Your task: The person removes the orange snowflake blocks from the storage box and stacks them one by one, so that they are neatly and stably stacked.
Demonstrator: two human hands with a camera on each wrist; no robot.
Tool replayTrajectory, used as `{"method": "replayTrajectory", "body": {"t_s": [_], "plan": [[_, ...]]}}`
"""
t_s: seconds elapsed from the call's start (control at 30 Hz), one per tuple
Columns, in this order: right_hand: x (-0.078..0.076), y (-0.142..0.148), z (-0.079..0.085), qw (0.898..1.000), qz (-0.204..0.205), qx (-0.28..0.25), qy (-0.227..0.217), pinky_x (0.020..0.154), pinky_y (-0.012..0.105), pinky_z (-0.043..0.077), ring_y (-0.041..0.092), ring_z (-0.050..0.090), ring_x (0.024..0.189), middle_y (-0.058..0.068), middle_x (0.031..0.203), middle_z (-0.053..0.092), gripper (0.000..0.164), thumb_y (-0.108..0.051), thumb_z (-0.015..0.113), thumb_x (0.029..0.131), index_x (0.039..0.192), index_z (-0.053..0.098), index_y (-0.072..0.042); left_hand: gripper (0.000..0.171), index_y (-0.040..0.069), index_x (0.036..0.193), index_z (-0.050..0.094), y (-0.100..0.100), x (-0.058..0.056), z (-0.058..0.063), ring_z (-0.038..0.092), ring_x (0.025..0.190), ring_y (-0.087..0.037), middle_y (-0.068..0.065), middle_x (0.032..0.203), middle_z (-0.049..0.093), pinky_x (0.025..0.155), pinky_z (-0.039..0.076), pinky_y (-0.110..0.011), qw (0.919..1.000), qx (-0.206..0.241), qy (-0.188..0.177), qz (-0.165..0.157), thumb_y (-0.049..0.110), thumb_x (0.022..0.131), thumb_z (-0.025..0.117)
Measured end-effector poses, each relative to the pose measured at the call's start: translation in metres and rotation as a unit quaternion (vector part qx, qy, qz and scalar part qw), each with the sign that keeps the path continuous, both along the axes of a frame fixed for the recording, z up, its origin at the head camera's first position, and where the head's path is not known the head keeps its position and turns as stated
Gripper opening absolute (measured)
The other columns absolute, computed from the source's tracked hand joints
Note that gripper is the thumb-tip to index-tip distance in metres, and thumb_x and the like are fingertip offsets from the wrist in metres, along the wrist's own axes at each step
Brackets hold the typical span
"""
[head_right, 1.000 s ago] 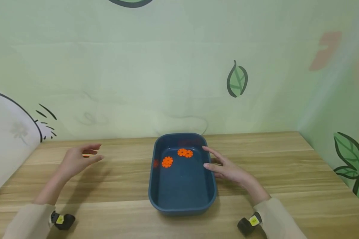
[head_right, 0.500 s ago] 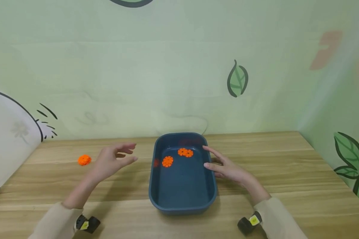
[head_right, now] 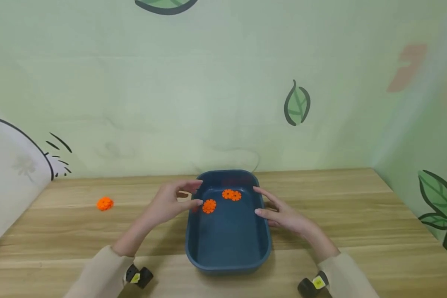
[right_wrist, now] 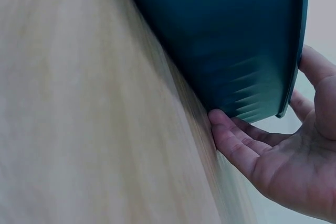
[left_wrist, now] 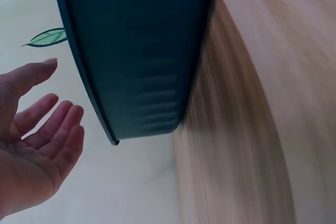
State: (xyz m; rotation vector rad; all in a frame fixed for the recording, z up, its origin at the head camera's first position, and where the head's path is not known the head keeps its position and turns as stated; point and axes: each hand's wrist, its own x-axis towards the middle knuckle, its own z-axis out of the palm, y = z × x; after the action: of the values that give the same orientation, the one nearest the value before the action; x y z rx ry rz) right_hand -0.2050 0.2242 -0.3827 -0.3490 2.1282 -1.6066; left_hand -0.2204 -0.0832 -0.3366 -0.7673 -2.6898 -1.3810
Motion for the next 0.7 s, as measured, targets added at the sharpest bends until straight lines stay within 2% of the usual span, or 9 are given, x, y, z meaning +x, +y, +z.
{"method": "replayTrajectory", "body": {"t_s": [0.27, 0.47, 0.57, 0.63, 0.7], "plan": [[0.0, 0.0, 0.0, 1.0, 0.0, -0.003, 0.001, 0.092, 0.049, 0.042, 0.045, 0.031, 0.126, 0.024, 0.148, 0.008, 0.066, -0.029, 0.052, 0.093, 0.146, 0.014, -0.027, 0.046, 0.005, 0.12, 0.057, 0.02, -0.012, -0.003, 0.058, 0.101, -0.025, -0.011, 0.114, 0.061, 0.087, 0.047, -0.037, 0.9986, -0.039, -0.015, -0.032, 0.012, 0.077, 0.072], [-0.001, 0.001, 0.001, 1.0, 0.0, -0.001, 0.003, 0.092, 0.049, 0.041, 0.046, 0.028, 0.127, 0.023, 0.148, 0.008, 0.066, -0.029, 0.053, 0.092, 0.146, 0.014, -0.028, 0.049, 0.003, 0.124, 0.054, 0.032, -0.019, -0.001, 0.055, 0.107, -0.024, -0.013, 0.12, 0.058, 0.09, 0.045, -0.036, 0.9923, -0.113, -0.016, -0.049, 0.012, 0.079, 0.071], [-0.002, 0.001, 0.001, 1.0, 0.0, -0.001, 0.004, 0.092, 0.05, 0.041, 0.047, 0.026, 0.128, 0.022, 0.149, 0.007, 0.066, -0.029, 0.053, 0.093, 0.146, 0.015, -0.027, 0.048, 0.001, 0.123, 0.054, 0.04, -0.023, -0.002, 0.055, 0.108, -0.024, -0.012, 0.12, 0.058, 0.09, 0.045, -0.036, 0.9839, -0.167, 0.0, -0.064, 0.009, 0.079, 0.07], [-0.002, 0.002, 0.0, 1.0, 0.001, 0.0, 0.004, 0.093, 0.051, 0.04, 0.047, 0.025, 0.128, 0.022, 0.149, 0.007, 0.066, -0.029, 0.052, 0.093, 0.146, 0.015, -0.028, 0.046, 0.0, 0.121, 0.055, 0.045, -0.026, -0.004, 0.056, 0.107, -0.023, -0.012, 0.119, 0.059, 0.089, 0.045, -0.035, 0.9729, -0.22, 0.022, -0.069, 0.009, 0.079, 0.07], [-0.002, 0.002, -0.002, 1.0, 0.002, 0.002, 0.005, 0.093, 0.051, 0.04, 0.047, 0.025, 0.128, 0.022, 0.149, 0.007, 0.066, -0.029, 0.052, 0.093, 0.146, 0.015, -0.027, 0.045, 0.0, 0.12, 0.056, 0.051, -0.027, -0.006, 0.058, 0.1, -0.022, -0.012, 0.115, 0.061, 0.086, 0.047, -0.034, 0.9585, -0.273, 0.038, -0.071, 0.009, 0.078, 0.069]]}}
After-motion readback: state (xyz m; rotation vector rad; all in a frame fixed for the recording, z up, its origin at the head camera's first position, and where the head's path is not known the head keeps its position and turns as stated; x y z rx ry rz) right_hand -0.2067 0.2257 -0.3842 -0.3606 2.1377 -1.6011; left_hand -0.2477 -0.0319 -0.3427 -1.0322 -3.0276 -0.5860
